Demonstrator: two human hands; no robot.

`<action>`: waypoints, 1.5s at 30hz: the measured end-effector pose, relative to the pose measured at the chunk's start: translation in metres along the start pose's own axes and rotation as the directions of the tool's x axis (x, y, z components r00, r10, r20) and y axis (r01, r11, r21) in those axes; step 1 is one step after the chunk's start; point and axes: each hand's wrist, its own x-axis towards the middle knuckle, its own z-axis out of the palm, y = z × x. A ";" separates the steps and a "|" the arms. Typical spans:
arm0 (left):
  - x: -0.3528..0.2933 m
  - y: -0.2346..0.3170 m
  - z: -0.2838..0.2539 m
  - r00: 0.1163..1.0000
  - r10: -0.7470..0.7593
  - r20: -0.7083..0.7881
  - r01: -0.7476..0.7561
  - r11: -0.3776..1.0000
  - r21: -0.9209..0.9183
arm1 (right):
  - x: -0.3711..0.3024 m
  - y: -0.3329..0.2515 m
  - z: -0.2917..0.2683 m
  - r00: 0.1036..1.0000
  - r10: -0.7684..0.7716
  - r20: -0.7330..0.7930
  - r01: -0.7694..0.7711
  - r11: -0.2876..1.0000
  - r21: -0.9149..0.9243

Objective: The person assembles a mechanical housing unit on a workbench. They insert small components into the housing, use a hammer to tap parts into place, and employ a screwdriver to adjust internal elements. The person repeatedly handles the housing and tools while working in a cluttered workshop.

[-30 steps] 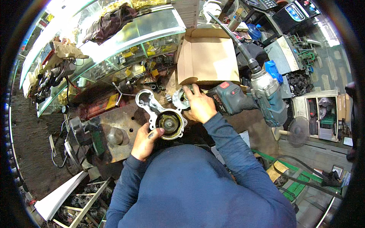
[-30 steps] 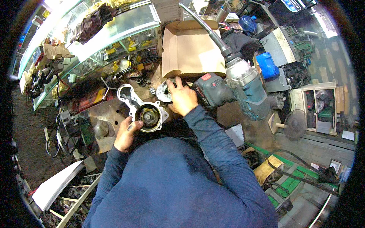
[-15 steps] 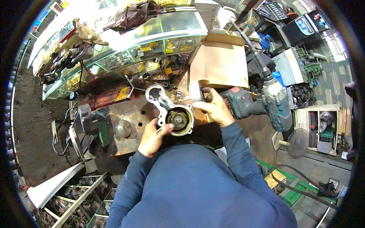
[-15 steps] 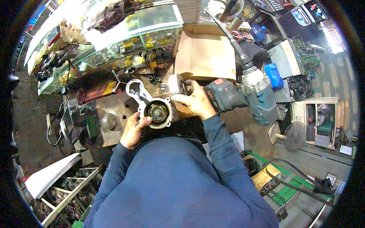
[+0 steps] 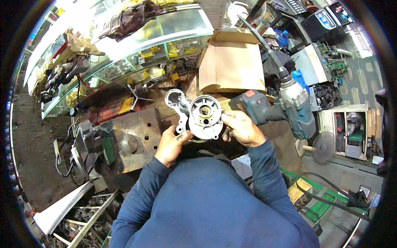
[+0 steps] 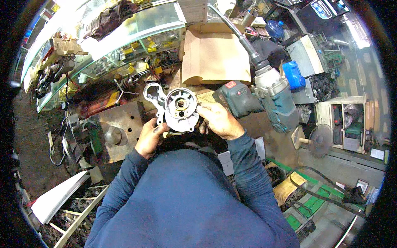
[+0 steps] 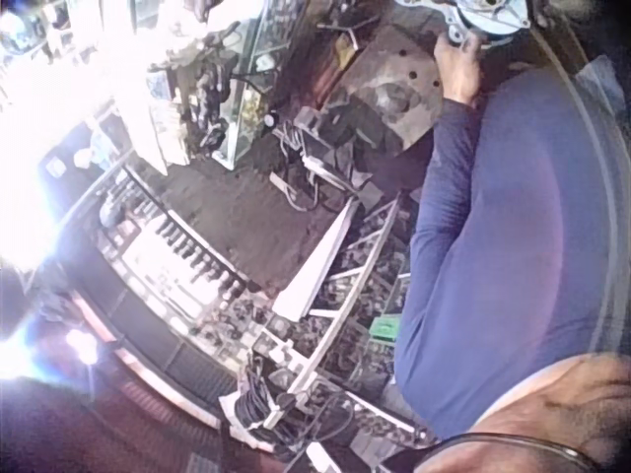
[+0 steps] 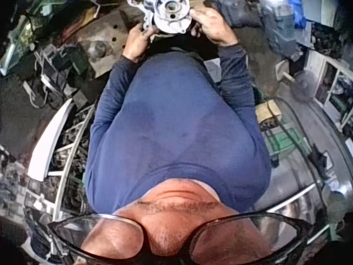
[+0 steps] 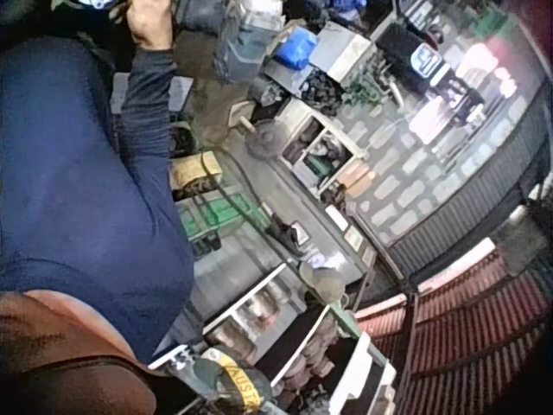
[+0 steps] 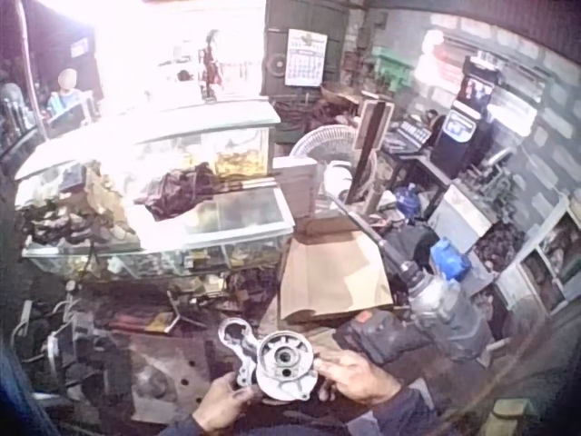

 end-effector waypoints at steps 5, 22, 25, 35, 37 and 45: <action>0.009 -0.010 0.002 0.998 -0.058 0.026 0.055 0.991 0.119 | 0.006 0.019 -0.007 0.968 -0.239 -0.075 0.220 0.954 -0.204; 0.008 -0.021 -0.002 0.994 -0.058 0.092 0.050 0.995 0.089 | 0.004 0.040 0.000 0.927 -0.372 -0.054 0.363 0.923 -0.130; 0.001 -0.017 -0.003 0.986 0.109 0.125 -0.102 0.993 -0.066 | 0.000 0.024 0.006 0.932 -0.362 -0.037 0.355 0.926 -0.130; -0.031 -0.014 -0.022 0.995 0.070 0.076 -0.044 0.953 -0.299 | -0.013 -0.027 0.041 0.941 -0.319 0.110 0.337 0.895 -0.293; -0.046 -0.015 -0.024 0.988 0.154 -0.016 -0.150 0.928 -0.340 | -0.009 -0.026 0.040 0.947 -0.262 0.187 0.291 0.945 -0.148; -0.105 -0.008 -0.070 0.980 0.113 -0.166 -0.163 0.930 -0.330 | 0.110 0.013 0.028 0.829 -0.558 0.008 0.294 0.423 -0.857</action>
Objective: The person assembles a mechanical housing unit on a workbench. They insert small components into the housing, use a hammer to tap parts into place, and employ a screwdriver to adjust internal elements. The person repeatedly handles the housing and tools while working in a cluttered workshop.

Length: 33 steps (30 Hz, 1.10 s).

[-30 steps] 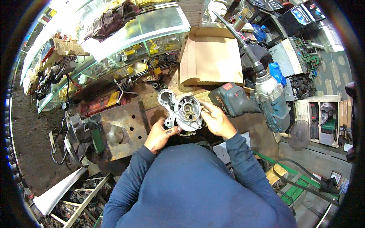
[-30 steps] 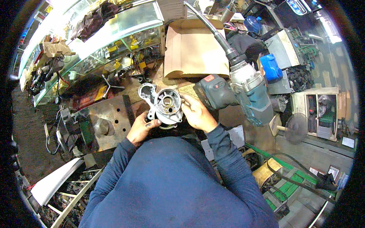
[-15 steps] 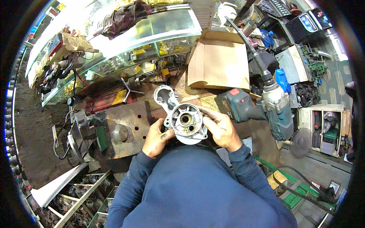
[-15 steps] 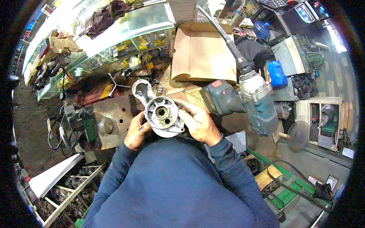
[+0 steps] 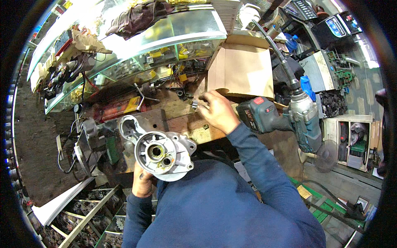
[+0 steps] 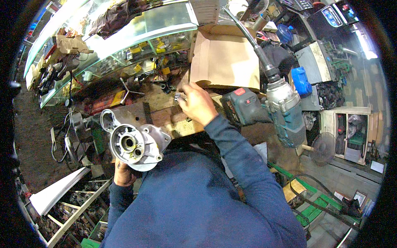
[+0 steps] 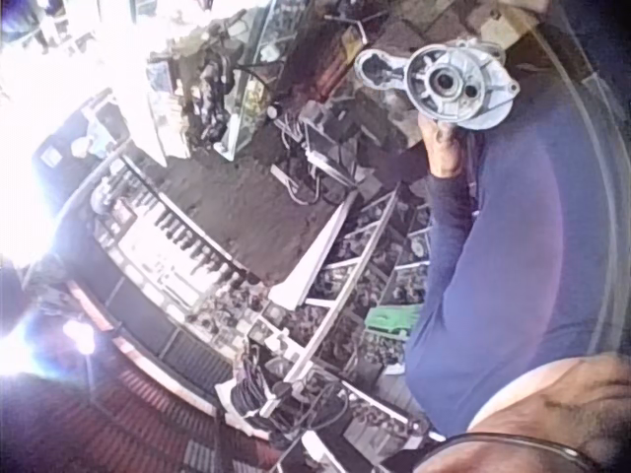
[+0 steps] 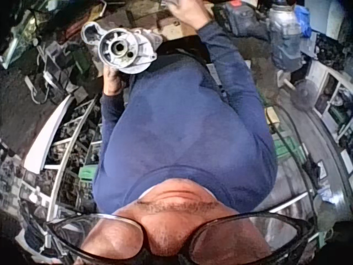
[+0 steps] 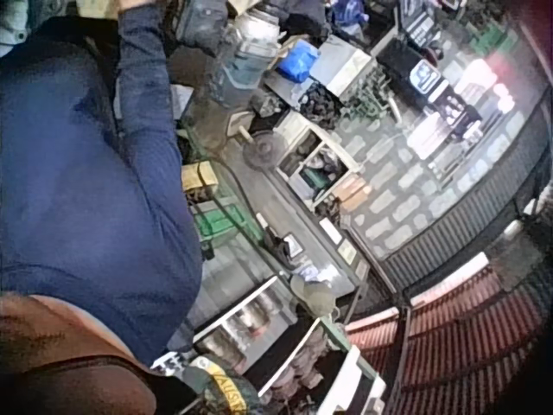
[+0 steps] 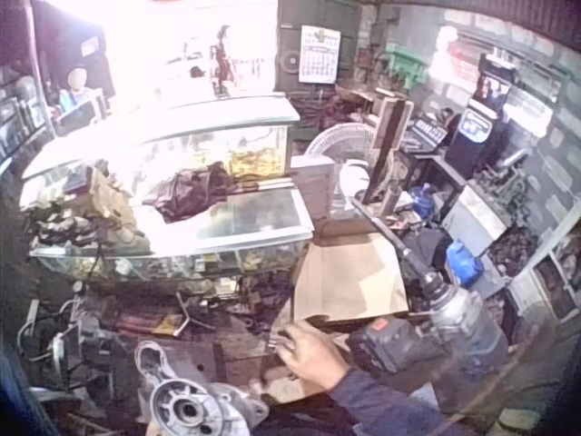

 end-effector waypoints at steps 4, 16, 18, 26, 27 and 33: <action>-0.014 0.001 -0.012 0.999 0.023 -0.039 -0.023 1.000 -0.012 | 0.038 -0.009 0.041 0.987 -0.120 -0.111 0.106 0.986 -0.126; -0.027 -0.003 -0.021 0.995 0.062 -0.074 -0.066 0.996 -0.053 | -0.043 0.004 0.006 0.958 0.047 0.282 -0.010 0.991 -0.131; -0.024 0.000 -0.026 0.998 0.035 -0.050 -0.038 0.997 -0.061 | -0.064 0.005 0.021 0.969 0.063 0.237 -0.027 0.988 -0.151; -0.009 0.001 -0.023 0.998 0.062 -0.026 -0.064 0.994 -0.090 | -0.051 0.023 0.047 0.795 0.470 0.383 -0.484 0.111 0.868; -0.009 0.001 -0.022 0.998 0.060 -0.026 -0.062 0.994 -0.090 | -0.048 0.022 0.042 0.829 0.391 0.399 -0.370 -0.150 0.917; -0.011 0.002 -0.020 0.998 0.059 -0.012 -0.060 0.997 -0.047 | 0.001 0.011 0.005 0.960 0.242 0.138 -0.274 0.909 0.313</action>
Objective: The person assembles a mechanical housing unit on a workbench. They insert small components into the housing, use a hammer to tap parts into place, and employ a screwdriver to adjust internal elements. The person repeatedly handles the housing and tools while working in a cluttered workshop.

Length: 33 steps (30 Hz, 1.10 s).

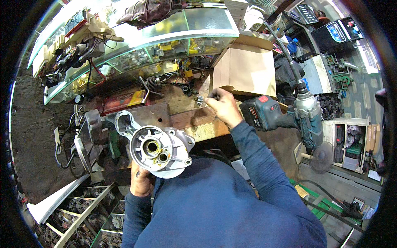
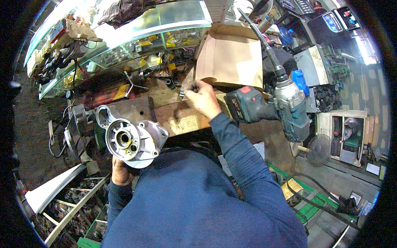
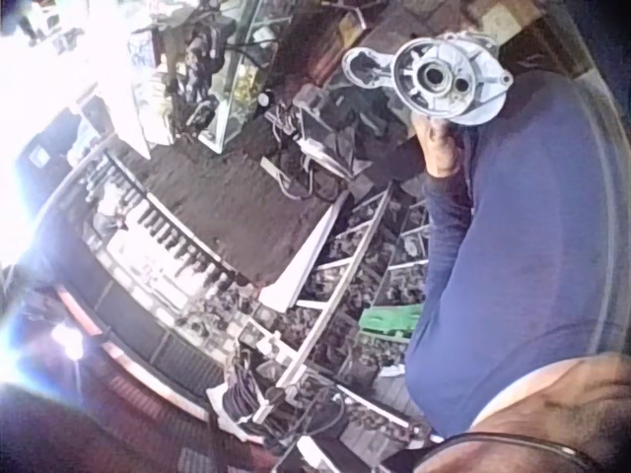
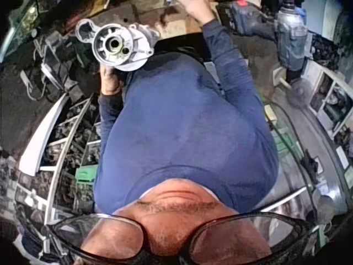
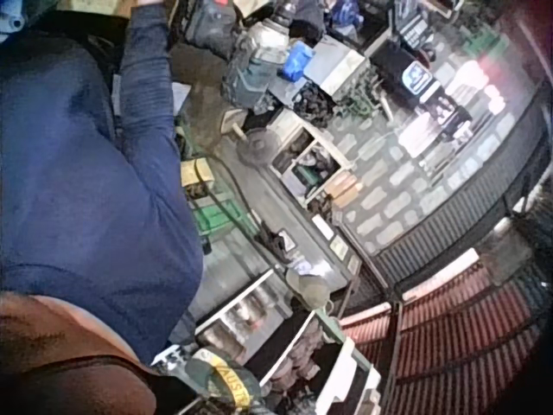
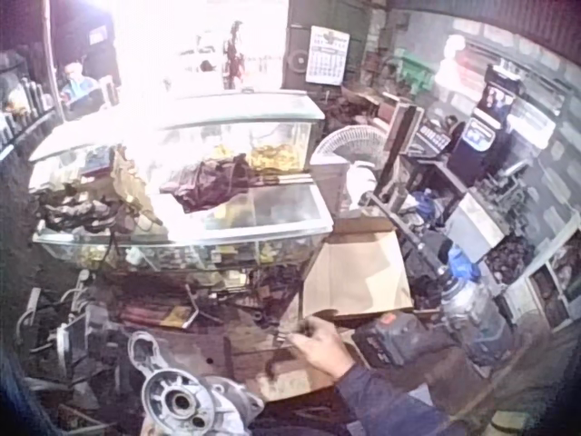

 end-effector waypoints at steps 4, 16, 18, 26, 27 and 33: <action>-0.002 -0.001 -0.001 1.000 -0.006 0.000 0.006 1.000 0.022 | 0.036 -0.024 0.022 0.981 -0.186 -0.064 0.132 0.863 -0.488; -0.010 -0.001 0.006 0.999 0.006 -0.048 -0.005 1.000 0.025 | 0.058 -0.031 0.056 0.999 -0.046 0.026 0.052 0.726 -0.686; -0.009 0.001 0.005 0.999 0.014 -0.045 -0.012 0.999 0.047 | 0.049 -0.031 0.056 1.000 0.017 0.025 0.004 0.723 -0.690; -0.002 0.007 0.005 0.999 -0.009 -0.048 0.012 0.998 0.055 | 0.049 -0.009 0.045 0.996 0.012 -0.091 -0.061 0.822 -0.566; -0.001 0.007 0.006 0.998 -0.017 -0.055 0.020 0.999 0.050 | 0.051 -0.005 0.043 0.995 0.024 -0.097 -0.075 0.817 -0.571; 0.007 0.004 0.006 0.999 -0.001 -0.038 0.002 0.999 0.037 | 0.051 0.004 0.040 0.982 -0.176 -0.065 0.111 0.822 -0.559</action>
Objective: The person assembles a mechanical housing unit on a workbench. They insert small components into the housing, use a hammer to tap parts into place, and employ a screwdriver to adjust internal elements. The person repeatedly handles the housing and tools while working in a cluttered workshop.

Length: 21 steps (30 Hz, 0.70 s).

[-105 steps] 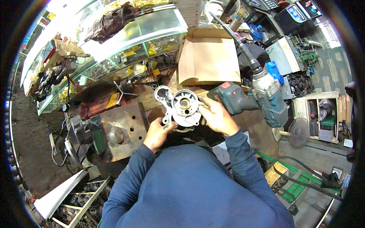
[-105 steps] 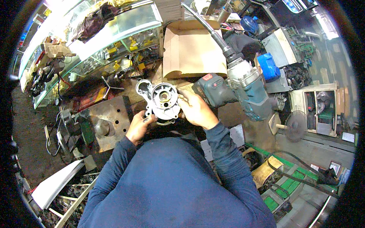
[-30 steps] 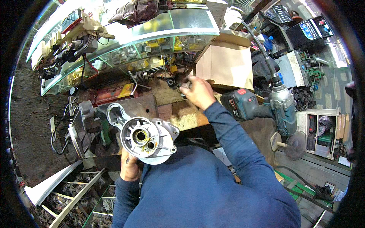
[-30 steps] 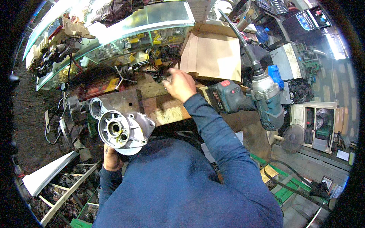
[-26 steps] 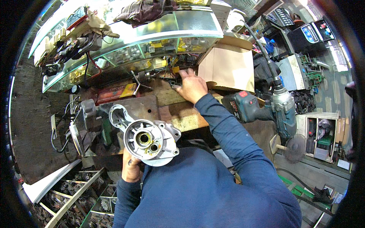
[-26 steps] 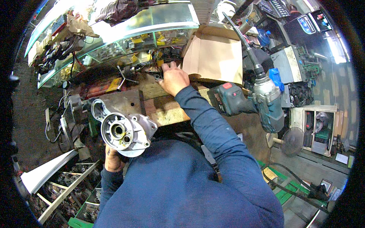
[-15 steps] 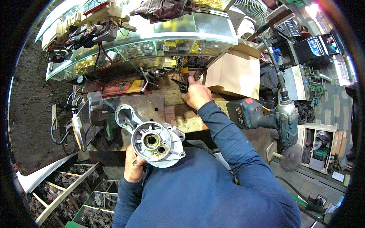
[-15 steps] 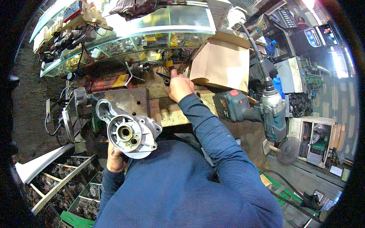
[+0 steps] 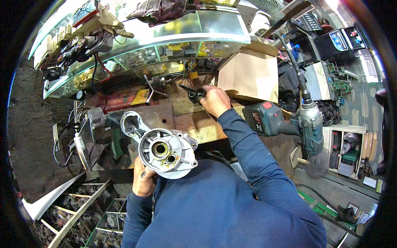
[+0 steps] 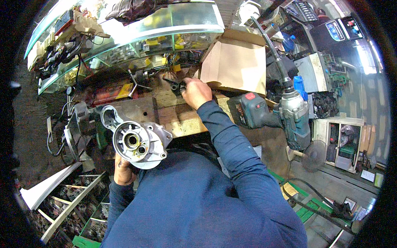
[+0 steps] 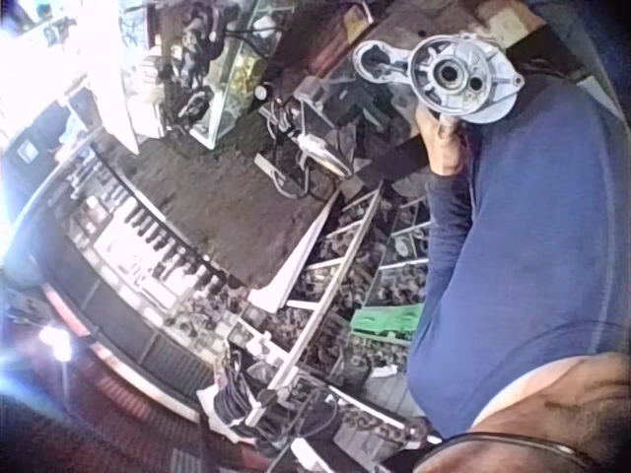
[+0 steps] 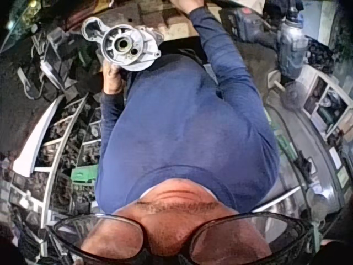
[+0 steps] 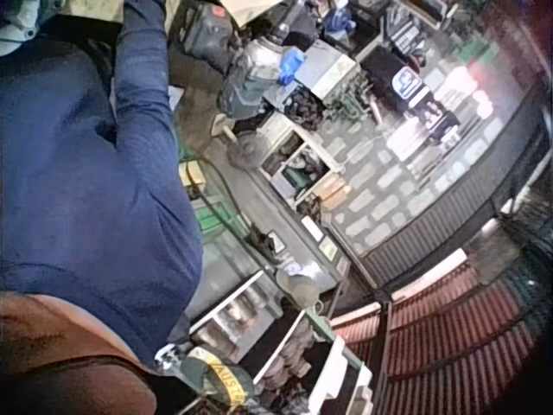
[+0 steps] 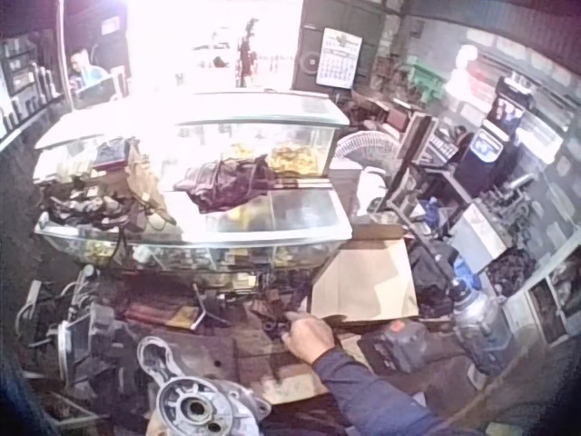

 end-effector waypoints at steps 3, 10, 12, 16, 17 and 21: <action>0.001 0.000 0.001 1.000 -0.018 0.016 0.017 1.000 0.019 | 0.006 -0.004 0.000 0.996 -0.029 0.081 0.038 0.992 -0.121; 0.005 0.001 0.007 0.999 0.013 0.037 -0.016 0.996 0.082 | 0.013 0.003 0.014 0.994 -0.105 0.037 0.109 0.985 -0.131; 0.004 0.000 0.006 0.999 0.026 0.033 -0.029 0.996 0.083 | 0.004 0.010 0.012 0.998 -0.041 -0.056 0.046 0.996 0.081; 0.002 -0.001 0.005 1.000 0.002 0.009 -0.003 0.998 0.062 | -0.020 0.019 -0.006 0.969 0.229 0.093 -0.195 0.479 0.856; 0.001 0.000 0.005 1.000 -0.004 -0.005 0.004 0.998 0.061 | -0.026 0.019 -0.010 0.945 0.255 0.205 -0.255 0.181 0.950; 0.003 0.002 0.009 1.000 -0.003 -0.025 0.005 0.999 0.043 | -0.026 0.015 -0.021 0.894 0.291 0.339 -0.387 0.123 0.914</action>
